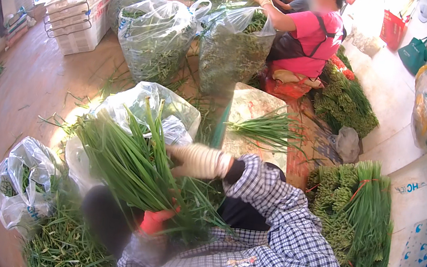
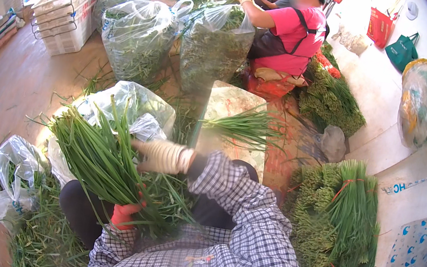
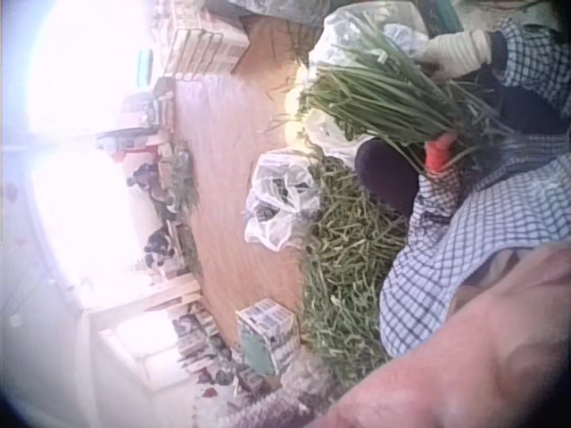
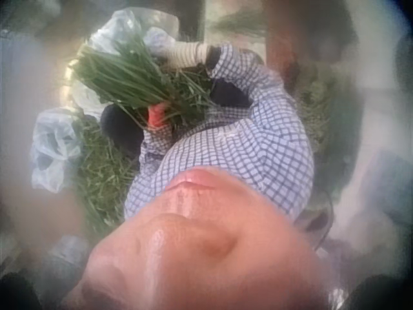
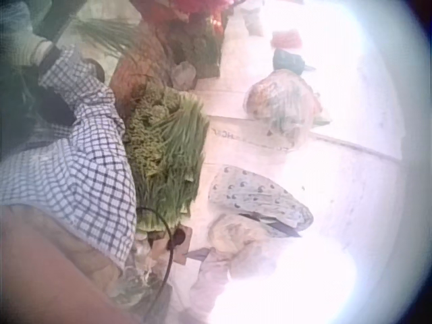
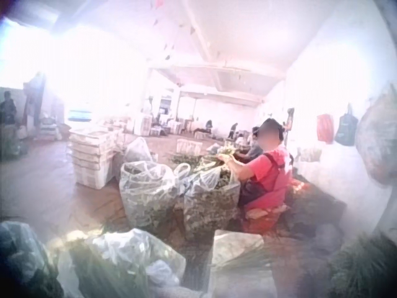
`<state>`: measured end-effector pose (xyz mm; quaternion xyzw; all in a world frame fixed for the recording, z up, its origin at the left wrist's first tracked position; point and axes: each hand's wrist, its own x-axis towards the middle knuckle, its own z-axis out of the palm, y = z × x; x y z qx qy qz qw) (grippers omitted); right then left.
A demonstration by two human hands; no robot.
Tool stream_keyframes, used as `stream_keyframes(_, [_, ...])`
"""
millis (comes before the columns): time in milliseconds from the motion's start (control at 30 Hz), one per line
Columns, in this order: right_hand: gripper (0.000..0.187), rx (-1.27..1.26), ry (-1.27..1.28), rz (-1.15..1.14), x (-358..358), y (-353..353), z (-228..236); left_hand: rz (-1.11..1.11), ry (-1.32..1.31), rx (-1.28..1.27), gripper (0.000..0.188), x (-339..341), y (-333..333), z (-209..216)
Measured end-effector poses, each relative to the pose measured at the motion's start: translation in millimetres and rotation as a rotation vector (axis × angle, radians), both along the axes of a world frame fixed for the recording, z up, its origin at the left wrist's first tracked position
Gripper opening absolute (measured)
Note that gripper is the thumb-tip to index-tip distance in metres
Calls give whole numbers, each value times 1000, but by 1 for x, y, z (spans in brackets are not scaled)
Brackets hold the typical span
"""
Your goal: The person sorts bunches of green onions by hand, removes loose blades, aligns the stalks, and secures them with rubber bands before placing them in plastic bags or on a pile.
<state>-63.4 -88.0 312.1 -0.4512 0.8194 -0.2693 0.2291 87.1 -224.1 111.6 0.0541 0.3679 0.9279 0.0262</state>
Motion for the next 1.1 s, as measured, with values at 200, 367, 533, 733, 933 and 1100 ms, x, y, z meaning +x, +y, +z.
stream_keyframes(200, [17, 518, 200, 377, 43, 32, -50, 29, -40, 158, 49, 12, 2, 23])
stream_keyframes(367, [63, -163, -98, -24, -9, 31, -40, -237, -91, 606, 41, 2, -4, 15])
stream_keyframes(533, [48, -813, -554, -156, -16, -37, -1, -162, -31, 21, 51, 11, -4, 41])
stream_keyframes(733, [28, -837, -693, -571, -30, -47, -11, -172, -38, -35, 64, 9, 1, 58])
stream_keyframes(933, [19, -1107, -692, -754, -52, -18, -20, 61, -63, -19, 69, 3, 5, 69])
stream_keyframes(1100, [23, -1070, -733, -572, -91, 31, 14, 139, -78, -4, 70, 6, 10, 66])
